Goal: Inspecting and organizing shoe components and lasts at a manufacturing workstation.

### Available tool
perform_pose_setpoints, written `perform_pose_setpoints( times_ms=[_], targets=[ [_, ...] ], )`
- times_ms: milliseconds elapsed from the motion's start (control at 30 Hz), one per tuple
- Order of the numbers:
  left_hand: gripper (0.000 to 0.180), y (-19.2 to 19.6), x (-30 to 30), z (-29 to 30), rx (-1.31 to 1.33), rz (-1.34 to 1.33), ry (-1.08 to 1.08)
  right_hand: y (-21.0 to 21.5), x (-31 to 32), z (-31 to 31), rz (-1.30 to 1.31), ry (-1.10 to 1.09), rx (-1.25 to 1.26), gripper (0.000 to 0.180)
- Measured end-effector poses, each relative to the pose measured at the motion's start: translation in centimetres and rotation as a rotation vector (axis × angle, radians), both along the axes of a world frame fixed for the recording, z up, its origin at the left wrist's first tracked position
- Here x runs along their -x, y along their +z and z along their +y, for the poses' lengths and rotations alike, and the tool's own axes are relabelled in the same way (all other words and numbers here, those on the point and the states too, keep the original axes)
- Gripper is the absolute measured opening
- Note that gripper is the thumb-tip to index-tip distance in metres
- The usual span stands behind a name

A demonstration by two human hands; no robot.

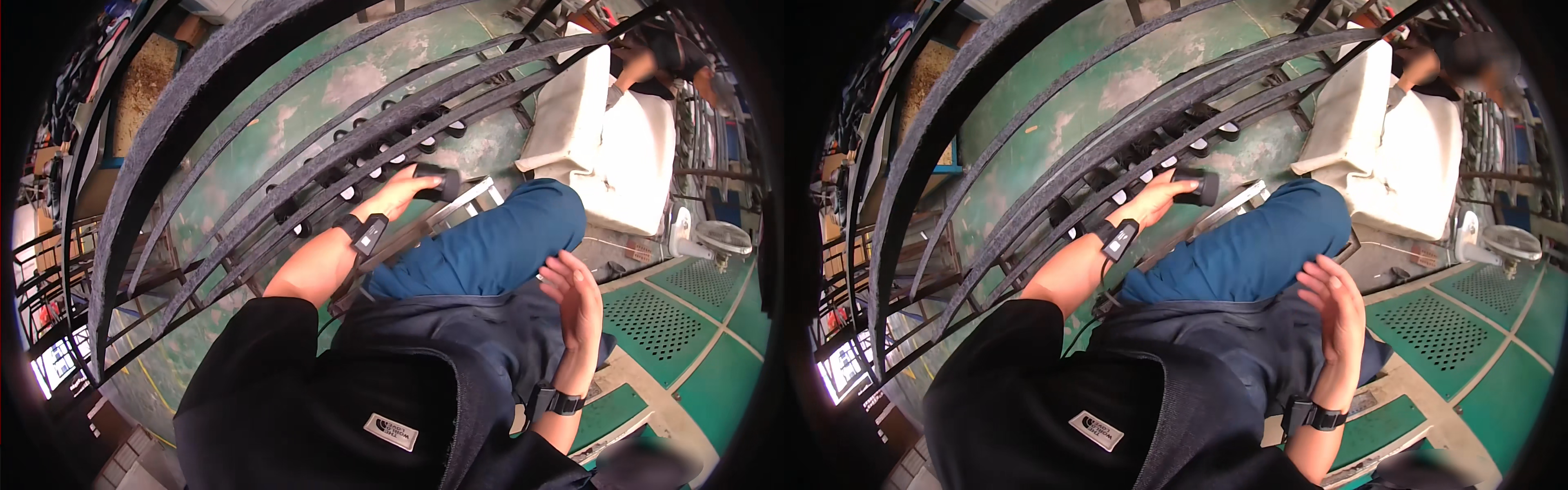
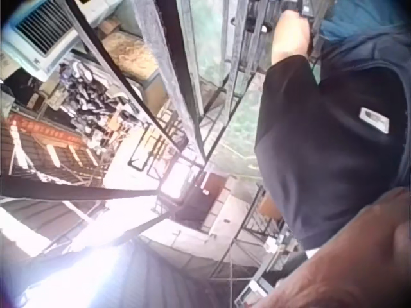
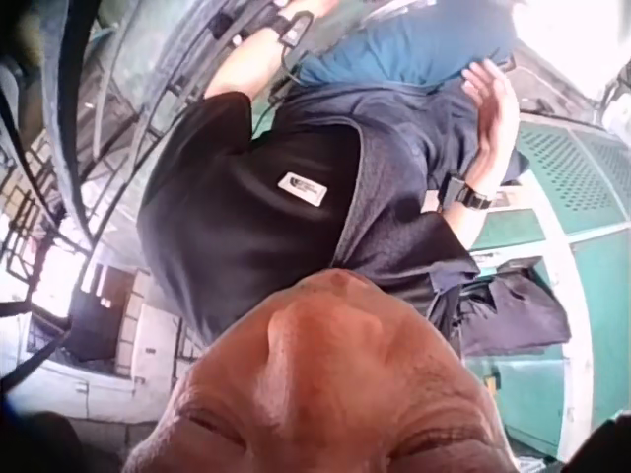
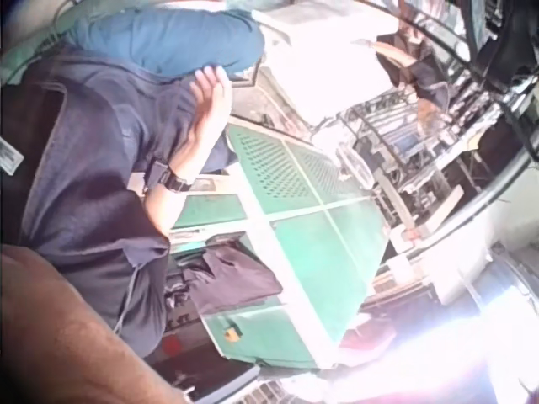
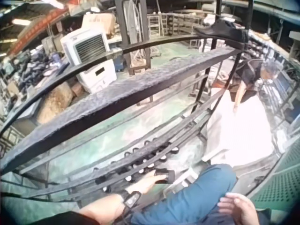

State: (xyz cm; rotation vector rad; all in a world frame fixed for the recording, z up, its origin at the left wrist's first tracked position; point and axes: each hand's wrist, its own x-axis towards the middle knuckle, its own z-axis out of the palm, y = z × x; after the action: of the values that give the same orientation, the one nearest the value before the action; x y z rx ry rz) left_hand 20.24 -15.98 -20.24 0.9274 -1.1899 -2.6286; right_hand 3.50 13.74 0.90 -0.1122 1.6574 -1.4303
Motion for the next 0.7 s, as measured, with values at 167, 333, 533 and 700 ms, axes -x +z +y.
perform_pose_setpoints(
  times_ms=[167,333,533,700],
  targets=[
    [0.043,-15.2,-10.0,-1.7,0.116,-0.322,-0.189,-2.1,-1.0,2.8,-0.093,-0.062,-0.012,0.054],
    [0.058,-16.5,-15.6,-2.5,0.787,-0.961,-0.608,-0.8,-1.8,5.1,-0.052,-0.058,-0.171,0.049],
    [0.056,-17.6,-22.0,-2.5,0.666,-1.292,-0.242,-0.5,-1.4,5.1,0.012,0.002,-0.302,0.043],
    [0.066,-20.4,-23.1,-4.9,0.396,-0.826,-0.267,-0.3,-1.5,1.8,0.079,0.142,-0.296,0.041]
  ],
)
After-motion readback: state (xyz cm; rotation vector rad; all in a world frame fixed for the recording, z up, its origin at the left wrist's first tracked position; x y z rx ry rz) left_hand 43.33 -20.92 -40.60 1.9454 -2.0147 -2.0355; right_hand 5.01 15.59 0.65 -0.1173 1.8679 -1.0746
